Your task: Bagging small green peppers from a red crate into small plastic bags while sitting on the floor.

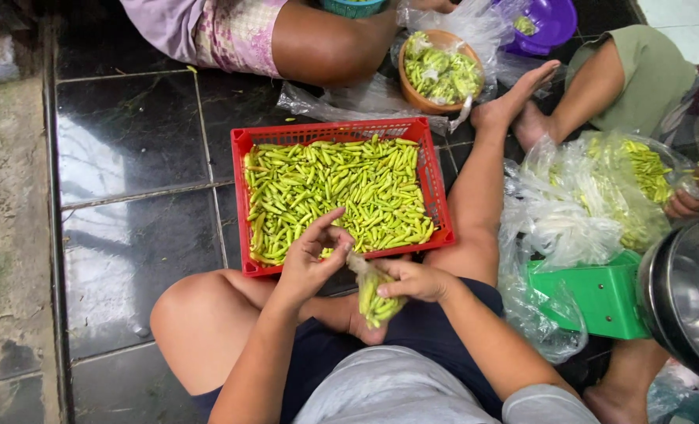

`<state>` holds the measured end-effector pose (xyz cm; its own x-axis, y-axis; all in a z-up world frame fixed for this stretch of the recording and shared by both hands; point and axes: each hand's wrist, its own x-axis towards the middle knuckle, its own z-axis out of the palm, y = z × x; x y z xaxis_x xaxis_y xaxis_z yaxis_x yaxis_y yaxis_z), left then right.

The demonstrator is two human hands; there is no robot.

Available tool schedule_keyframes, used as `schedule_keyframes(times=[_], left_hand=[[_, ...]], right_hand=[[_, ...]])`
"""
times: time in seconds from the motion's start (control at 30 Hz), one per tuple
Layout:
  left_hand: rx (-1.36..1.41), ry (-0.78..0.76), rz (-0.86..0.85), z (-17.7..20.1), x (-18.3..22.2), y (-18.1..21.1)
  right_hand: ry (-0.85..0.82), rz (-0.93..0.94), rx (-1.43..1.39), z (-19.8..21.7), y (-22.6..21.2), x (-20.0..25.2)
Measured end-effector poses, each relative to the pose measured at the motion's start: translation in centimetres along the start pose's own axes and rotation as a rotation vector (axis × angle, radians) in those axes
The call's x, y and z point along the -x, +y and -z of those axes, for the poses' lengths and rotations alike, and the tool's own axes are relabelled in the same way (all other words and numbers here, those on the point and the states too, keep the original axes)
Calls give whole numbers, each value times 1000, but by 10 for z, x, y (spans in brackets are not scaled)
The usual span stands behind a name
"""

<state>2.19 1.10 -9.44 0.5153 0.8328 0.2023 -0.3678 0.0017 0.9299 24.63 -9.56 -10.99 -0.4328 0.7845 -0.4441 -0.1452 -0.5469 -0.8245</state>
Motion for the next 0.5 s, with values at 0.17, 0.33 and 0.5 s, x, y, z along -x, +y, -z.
schedule_keyframes(times=[0.17, 0.33, 0.5], left_hand=[[-30, 154, 143, 15, -9, -31], [-36, 260, 209, 25, -12, -40], [-78, 256, 262, 36, -11, -84]], right_hand=[[210, -80, -402, 19, 51, 40], [464, -53, -396, 116, -29, 62], [861, 645, -598, 177, -225, 101]])
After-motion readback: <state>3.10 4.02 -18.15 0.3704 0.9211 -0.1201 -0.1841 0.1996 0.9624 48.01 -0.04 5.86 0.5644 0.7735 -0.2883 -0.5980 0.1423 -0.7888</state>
